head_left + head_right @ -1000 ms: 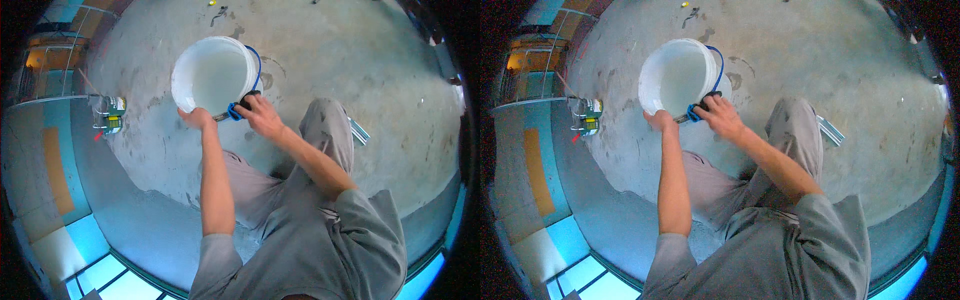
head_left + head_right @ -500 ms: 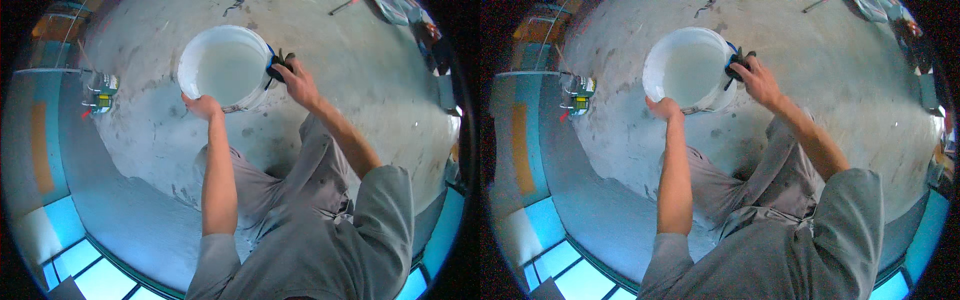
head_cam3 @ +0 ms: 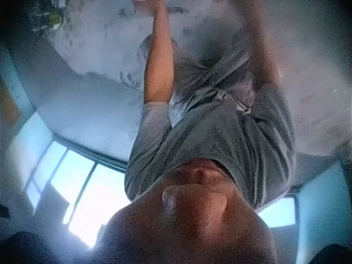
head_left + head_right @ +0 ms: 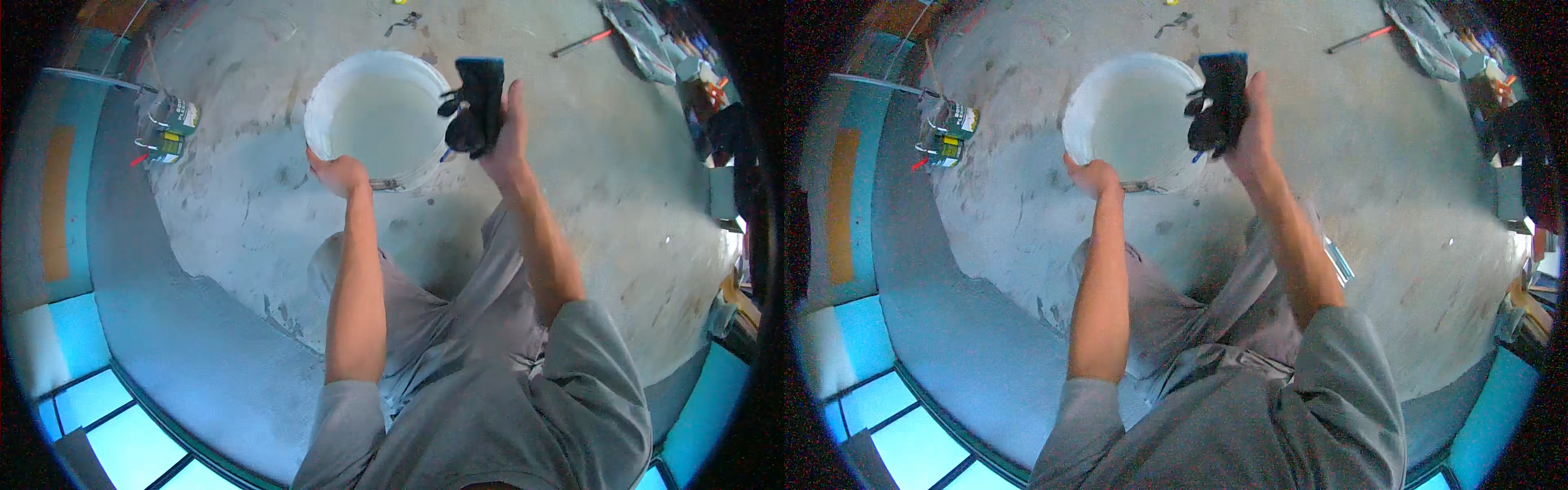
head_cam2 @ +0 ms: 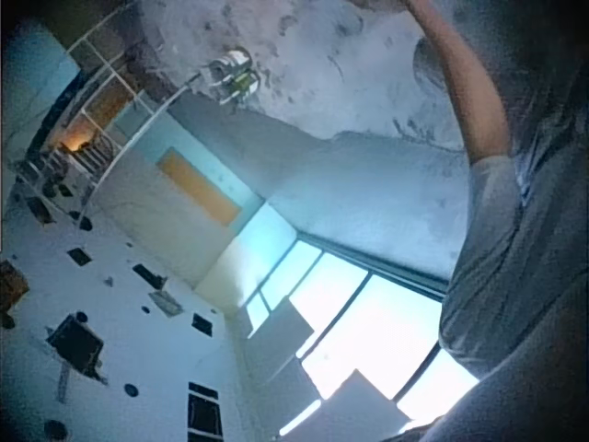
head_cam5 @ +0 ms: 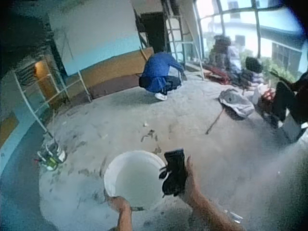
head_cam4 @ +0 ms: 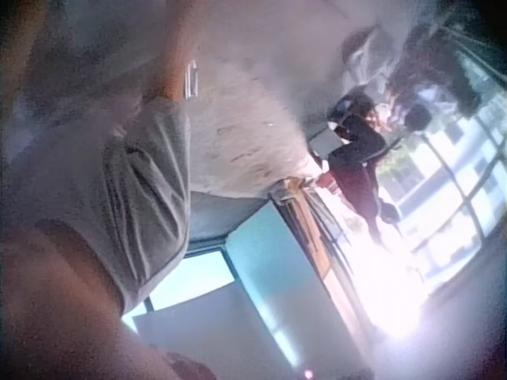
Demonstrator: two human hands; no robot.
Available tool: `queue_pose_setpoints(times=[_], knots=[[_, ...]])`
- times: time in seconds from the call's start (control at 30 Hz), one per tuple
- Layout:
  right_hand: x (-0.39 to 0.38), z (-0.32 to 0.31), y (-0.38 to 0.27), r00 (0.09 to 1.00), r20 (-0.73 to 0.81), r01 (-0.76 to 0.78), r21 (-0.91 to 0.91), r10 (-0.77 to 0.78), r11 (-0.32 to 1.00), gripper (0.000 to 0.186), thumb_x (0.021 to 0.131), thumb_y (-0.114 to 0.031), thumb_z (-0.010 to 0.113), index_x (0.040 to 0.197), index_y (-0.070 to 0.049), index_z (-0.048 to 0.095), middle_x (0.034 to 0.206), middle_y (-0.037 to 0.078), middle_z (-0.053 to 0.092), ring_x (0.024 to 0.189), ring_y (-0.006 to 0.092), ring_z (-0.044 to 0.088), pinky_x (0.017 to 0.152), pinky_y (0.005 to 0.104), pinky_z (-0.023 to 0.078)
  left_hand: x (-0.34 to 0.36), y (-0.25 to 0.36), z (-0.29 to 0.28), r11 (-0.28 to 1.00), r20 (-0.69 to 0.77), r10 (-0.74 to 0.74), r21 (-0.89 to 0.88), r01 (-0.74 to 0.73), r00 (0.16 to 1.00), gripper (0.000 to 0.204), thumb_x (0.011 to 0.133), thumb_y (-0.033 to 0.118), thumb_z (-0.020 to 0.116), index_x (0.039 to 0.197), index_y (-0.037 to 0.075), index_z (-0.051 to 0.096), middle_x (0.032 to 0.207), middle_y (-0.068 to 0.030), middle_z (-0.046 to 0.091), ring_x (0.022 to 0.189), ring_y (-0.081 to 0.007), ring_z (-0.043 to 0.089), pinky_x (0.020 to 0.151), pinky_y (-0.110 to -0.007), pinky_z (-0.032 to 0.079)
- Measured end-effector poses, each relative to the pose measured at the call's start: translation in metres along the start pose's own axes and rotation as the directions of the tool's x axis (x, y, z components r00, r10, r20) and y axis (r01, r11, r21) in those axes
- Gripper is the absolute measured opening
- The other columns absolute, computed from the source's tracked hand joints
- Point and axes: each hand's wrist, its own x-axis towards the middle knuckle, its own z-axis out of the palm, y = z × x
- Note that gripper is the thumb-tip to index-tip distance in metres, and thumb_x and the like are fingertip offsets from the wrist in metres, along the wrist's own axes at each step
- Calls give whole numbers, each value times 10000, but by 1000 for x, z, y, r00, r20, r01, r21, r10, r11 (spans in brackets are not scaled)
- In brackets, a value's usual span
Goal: The recorder prepares a bucket of white substance (likely paint or plaster), puts on a glove, and mixes it with a scraper.
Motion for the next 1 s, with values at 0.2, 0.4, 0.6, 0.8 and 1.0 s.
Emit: queue_pose_setpoints(times=[0.2,0.4,0.6,0.8,1.0], knots=[[-41,13,-3,969,-15,-248,-56,247,967,397,924,-371,482,1132,-38,537,943,117,626,811,203,619,715,331,506,11,-9,-3,996,-29,87,-23,-88,996,560,789,-58,429,1335,22,333,1253,-208,417,1058,-386,521,870,-450,475],[-66,-3,-15,991,-108,43,-311,-80,949,288,938,-255,509,1081,-11,564,962,37,623,835,113,572,749,257,459,2,5,-5,998,17,20,-65,-19,1000,539,846,32,430,1369,51,304,1340,-236,348,1145,-383,468,906,-458,438],[-71,-3,-26,982,-107,123,-279,-158,952,232,928,-195,528,1103,-45,556,982,24,619,874,117,578,798,261,450,-20,13,-17,981,-213,79,190,-38,974,496,876,106,490,1342,35,336,1359,-216,342,1203,-378,403,909,-487,402],[-77,20,-25,991,-104,69,-152,-86,986,235,936,-221,515,1099,-52,532,1018,35,607,930,119,566,825,283,443,-100,65,-50,822,458,519,-499,-275,722,203,871,205,588,947,17,585,791,-49,596,728,-129,542,691,-272,447],[-82,1,4,999,-17,25,-403,-34,915,248,935,-226,491,1039,-14,566,992,84,592,906,165,573,738,288,475,-155,90,-59,790,557,556,-584,-186,617,222,904,251,567,934,31,553,790,-1,545,663,-70,496,567,-209,402]])
